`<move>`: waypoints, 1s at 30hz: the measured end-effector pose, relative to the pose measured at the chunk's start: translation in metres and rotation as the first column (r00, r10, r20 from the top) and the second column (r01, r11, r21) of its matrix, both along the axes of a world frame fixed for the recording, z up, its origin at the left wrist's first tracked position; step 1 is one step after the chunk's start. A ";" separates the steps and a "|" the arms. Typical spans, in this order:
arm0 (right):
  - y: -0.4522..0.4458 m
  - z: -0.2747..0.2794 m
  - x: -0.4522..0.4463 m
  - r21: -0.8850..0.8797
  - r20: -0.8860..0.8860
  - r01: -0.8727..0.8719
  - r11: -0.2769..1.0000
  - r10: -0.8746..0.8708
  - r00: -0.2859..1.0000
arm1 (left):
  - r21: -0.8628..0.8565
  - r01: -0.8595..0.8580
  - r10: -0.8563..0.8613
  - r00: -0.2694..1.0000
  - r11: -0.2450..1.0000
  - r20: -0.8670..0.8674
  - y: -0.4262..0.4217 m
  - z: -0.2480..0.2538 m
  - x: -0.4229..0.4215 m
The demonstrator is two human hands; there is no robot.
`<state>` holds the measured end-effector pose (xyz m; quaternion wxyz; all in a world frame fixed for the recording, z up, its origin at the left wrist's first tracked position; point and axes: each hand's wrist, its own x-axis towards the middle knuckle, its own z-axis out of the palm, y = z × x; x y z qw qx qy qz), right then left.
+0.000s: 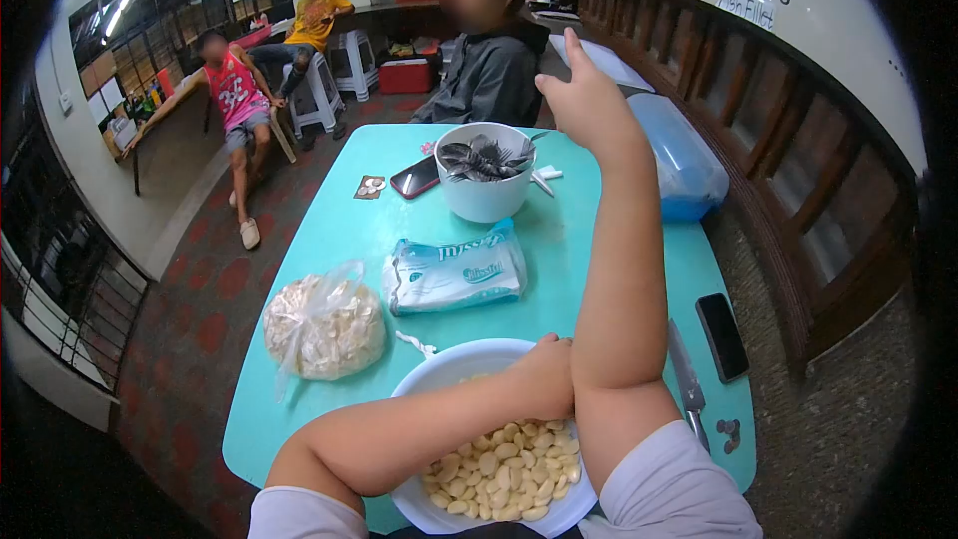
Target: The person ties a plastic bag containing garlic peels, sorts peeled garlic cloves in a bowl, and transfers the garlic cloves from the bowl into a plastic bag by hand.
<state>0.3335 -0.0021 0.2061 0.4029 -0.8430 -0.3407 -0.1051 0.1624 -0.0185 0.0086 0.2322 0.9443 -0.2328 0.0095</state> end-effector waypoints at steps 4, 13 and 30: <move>0.001 0.008 -0.016 0.012 -0.003 0.019 1.000 -0.019 1.000 | 0.106 0.009 -0.003 0.998 0.994 -0.055 -0.001 -0.001 0.003; 0.016 -0.003 -0.010 -0.001 0.168 0.029 1.000 -0.029 0.985 | 0.109 0.015 -0.015 1.000 0.994 0.000 -0.001 -0.002 0.001; 0.013 0.003 -0.025 0.053 0.137 0.023 0.998 -0.030 0.990 | 0.024 -0.003 0.002 1.000 1.000 0.031 0.000 -0.003 0.000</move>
